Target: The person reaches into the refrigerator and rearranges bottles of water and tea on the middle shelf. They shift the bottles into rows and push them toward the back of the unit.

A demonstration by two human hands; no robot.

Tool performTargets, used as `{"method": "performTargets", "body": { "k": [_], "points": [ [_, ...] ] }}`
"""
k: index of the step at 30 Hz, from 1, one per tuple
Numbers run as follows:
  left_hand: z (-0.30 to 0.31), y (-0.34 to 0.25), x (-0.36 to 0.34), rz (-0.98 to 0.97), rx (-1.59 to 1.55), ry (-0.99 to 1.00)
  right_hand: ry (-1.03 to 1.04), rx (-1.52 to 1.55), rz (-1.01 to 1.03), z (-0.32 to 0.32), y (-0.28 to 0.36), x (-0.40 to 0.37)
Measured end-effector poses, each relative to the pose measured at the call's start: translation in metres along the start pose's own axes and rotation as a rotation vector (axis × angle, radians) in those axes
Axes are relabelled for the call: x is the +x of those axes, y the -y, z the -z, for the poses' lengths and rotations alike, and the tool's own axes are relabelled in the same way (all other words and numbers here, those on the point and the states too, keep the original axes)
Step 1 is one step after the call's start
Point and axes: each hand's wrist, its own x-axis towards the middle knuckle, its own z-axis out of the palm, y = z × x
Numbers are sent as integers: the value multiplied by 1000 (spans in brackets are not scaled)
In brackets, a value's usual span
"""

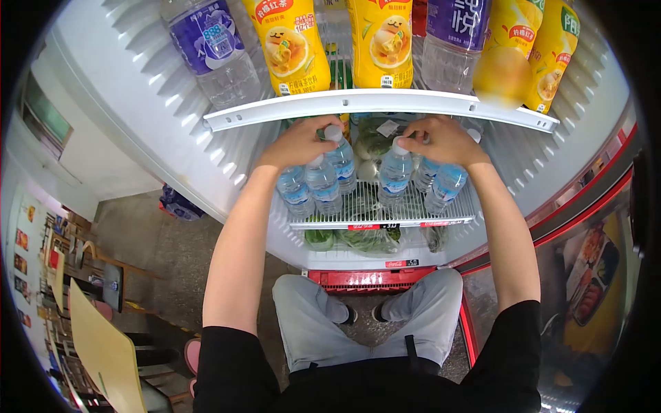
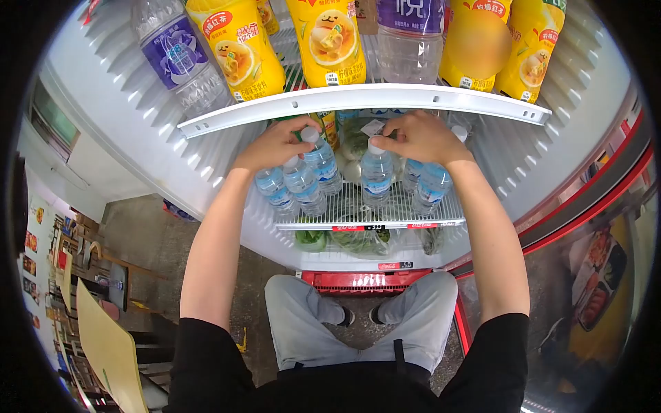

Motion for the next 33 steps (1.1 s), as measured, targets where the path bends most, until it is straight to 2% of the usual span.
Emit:
{"method": "performTargets", "body": {
  "k": [6,9,11,13,15,18,21,24,27,28,31,33],
  "points": [
    [1,-24,-3,116,85,18,-20,85,-27,-1,-14,-2],
    [-6,-28,-9,40,355,-5,-33,81,-35,-1,-16,-1],
    [-4,-39,-7,136,286,21,-21,80,-42,-2,-18,-1],
    [-3,-40,-5,134,302,24,-34,66,-12,-3,-21,-1],
    [0,-26,1,38,405,-4,-28,69,-13,-4,-18,-1],
    [-5,-13,10,41,382,20,-28,91,-43,-2,-12,0],
    [-13,-10,6,126,217,-35,-53,90,-17,-1,-12,2],
    [-22,1,8,37,196,-156,-58,83,-23,-3,-14,-1],
    [-20,2,11,-23,260,-137,-41,70,-35,-3,-15,0],
    [-17,-5,9,-32,389,-98,-41,67,-37,-3,-14,1],
    [-12,-13,14,16,515,-38,-34,69,-46,-4,-15,4],
    [-13,-29,16,121,526,-36,-30,73,-53,-5,-16,5]
  ]
}}
